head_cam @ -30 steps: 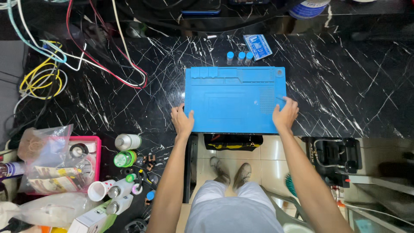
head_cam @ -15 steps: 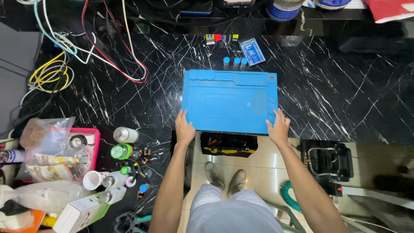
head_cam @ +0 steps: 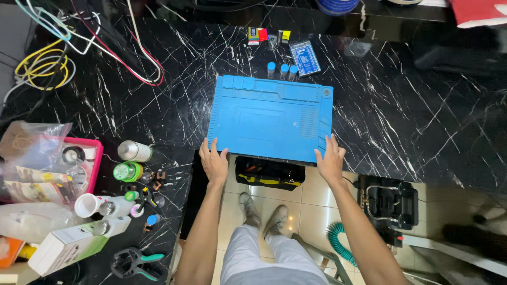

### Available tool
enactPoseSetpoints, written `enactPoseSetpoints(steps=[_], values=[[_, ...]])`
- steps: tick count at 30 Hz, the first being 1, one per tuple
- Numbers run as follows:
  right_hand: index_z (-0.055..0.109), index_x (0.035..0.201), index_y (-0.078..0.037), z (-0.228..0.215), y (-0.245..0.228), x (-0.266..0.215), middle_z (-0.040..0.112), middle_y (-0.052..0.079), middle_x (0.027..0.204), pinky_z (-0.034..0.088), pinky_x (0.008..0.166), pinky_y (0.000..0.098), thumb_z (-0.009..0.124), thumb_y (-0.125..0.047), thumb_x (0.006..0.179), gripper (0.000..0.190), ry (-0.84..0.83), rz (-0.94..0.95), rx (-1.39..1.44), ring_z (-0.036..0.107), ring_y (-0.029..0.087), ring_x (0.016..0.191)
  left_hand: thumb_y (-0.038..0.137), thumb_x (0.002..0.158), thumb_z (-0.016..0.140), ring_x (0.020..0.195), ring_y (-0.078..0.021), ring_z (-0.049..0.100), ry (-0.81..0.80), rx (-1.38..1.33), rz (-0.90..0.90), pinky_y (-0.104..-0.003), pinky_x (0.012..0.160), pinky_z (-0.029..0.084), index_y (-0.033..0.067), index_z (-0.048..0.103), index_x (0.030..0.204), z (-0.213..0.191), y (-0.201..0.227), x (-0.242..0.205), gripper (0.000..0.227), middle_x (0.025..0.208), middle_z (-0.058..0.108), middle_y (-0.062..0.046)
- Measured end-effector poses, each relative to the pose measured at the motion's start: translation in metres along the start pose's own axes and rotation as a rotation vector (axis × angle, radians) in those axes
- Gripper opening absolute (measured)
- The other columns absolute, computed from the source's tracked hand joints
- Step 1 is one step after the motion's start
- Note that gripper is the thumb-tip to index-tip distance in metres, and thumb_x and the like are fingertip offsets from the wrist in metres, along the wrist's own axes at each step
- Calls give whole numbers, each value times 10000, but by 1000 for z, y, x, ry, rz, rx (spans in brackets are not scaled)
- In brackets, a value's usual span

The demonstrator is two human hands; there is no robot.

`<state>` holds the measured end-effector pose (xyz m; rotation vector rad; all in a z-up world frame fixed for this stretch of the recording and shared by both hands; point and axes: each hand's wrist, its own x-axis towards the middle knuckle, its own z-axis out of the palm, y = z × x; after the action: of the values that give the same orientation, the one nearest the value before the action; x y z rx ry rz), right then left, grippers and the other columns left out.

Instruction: The person organizes various items on a cluttered black countertop. They place a blue cutting mat on the surface, arrange small blue-capped bottles, and move a plastic bag containing tools. The person also handles a white box, a pink tray with miscellaneous items, and several small containers and bottles, moving them around the workspace.

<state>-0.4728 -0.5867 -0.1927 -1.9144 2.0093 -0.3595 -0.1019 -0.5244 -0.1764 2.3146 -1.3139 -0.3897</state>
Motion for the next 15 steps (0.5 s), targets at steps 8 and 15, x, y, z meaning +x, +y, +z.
enactPoseSetpoints(steps=[8,15], values=[[463,1557,-82,0,8,0,403,127,1632,550,952,460,632,-373,1010,642,19,-80,-46,518,381,1213,363,1010,652,1464,-312,376,-17,107,4,-492,1069,501,162,512,1486,-8,8,-2,535,1555,389,-132],[417,1579,-91,2,18,-4,350,127,1661,576,941,465,600,-438,990,708,-40,-118,-97,519,392,1218,430,1027,595,1429,-284,398,-121,167,-69,-528,1058,483,220,460,1517,-17,15,1,550,1601,337,-85]])
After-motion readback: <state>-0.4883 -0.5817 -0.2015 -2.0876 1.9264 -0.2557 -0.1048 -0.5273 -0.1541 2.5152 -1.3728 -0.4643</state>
